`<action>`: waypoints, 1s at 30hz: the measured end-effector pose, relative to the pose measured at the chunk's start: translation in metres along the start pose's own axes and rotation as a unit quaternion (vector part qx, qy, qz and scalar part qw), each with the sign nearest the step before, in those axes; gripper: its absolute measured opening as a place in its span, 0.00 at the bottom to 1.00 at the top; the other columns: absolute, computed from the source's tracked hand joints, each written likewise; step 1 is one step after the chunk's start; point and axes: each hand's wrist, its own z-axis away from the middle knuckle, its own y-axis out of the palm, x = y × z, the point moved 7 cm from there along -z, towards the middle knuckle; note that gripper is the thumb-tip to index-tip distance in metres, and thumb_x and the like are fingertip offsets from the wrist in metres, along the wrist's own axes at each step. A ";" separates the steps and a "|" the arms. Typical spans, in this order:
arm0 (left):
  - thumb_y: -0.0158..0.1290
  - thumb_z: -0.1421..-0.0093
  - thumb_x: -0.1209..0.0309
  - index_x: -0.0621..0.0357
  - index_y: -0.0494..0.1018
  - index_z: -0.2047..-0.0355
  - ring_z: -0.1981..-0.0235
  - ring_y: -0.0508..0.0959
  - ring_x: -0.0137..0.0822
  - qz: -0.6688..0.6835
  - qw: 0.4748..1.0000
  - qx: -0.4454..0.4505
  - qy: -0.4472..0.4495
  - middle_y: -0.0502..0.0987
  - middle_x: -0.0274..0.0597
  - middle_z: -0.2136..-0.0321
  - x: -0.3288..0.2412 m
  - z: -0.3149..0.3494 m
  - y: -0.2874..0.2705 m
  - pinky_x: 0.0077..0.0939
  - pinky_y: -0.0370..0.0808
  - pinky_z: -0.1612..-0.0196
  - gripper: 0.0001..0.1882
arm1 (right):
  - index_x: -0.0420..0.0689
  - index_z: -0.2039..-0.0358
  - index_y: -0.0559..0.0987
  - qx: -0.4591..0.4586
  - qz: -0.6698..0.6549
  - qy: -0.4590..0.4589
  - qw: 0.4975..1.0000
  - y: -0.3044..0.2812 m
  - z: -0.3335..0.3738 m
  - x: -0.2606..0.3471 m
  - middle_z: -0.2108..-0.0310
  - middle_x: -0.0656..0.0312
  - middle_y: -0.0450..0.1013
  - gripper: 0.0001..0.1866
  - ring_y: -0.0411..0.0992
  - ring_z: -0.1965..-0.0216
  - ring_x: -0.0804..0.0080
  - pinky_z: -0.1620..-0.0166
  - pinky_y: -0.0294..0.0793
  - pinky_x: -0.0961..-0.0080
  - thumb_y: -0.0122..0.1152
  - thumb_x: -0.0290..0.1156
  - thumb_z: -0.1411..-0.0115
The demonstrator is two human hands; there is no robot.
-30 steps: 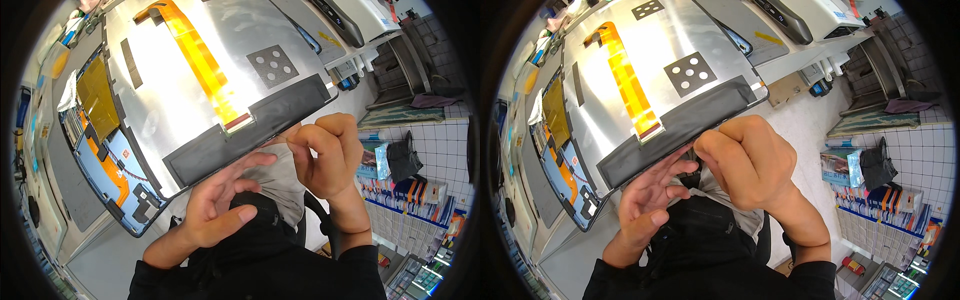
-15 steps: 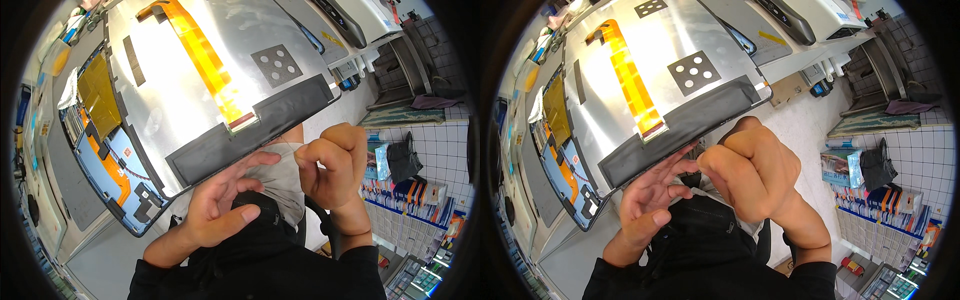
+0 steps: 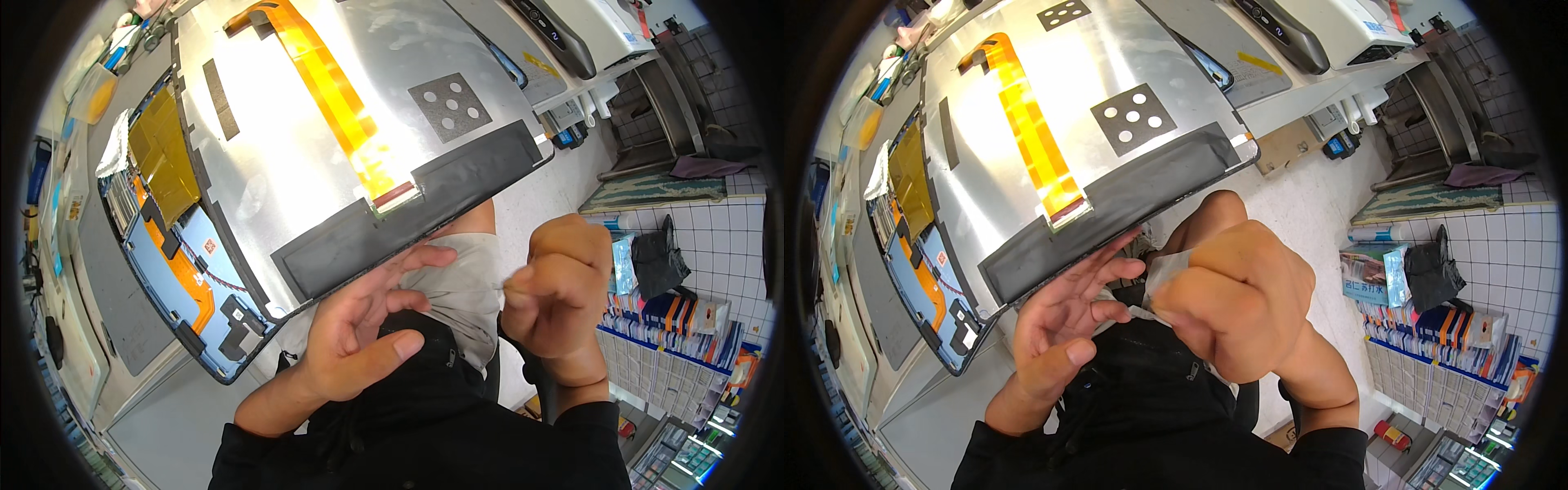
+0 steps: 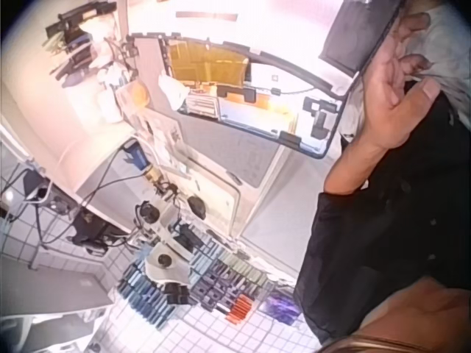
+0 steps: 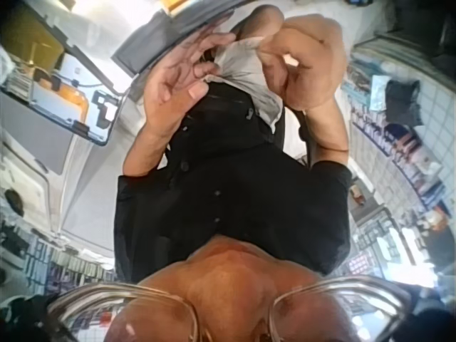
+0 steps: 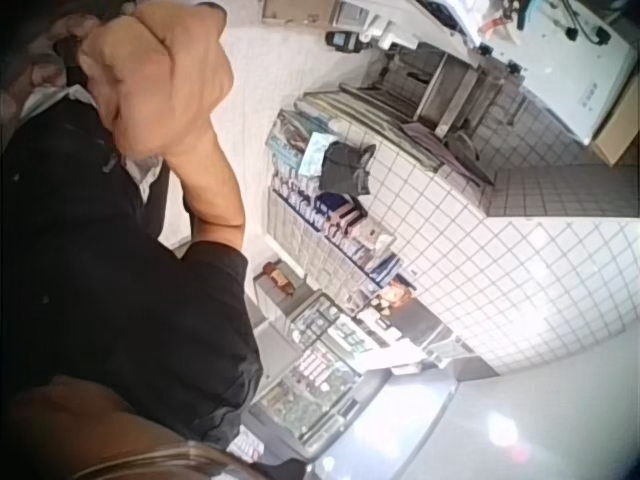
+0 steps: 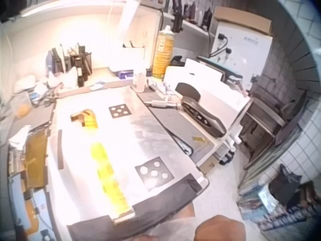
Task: The person uses a screwdriver to remove screws from the back of a silver electronic device. They then use a thin metal tool to pry open the device's casing along the edges, separating the back cover from the main body.
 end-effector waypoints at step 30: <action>0.52 0.42 0.75 0.70 0.50 0.33 0.34 0.58 0.43 0.001 1.000 -0.026 0.001 0.58 0.54 0.36 -0.006 0.011 -0.002 0.32 0.64 0.43 0.38 | 0.44 0.63 0.85 0.081 0.158 -0.044 0.983 0.020 -0.011 0.004 0.76 0.68 0.69 0.24 0.66 0.79 0.78 0.80 0.64 0.85 0.61 0.28 0.67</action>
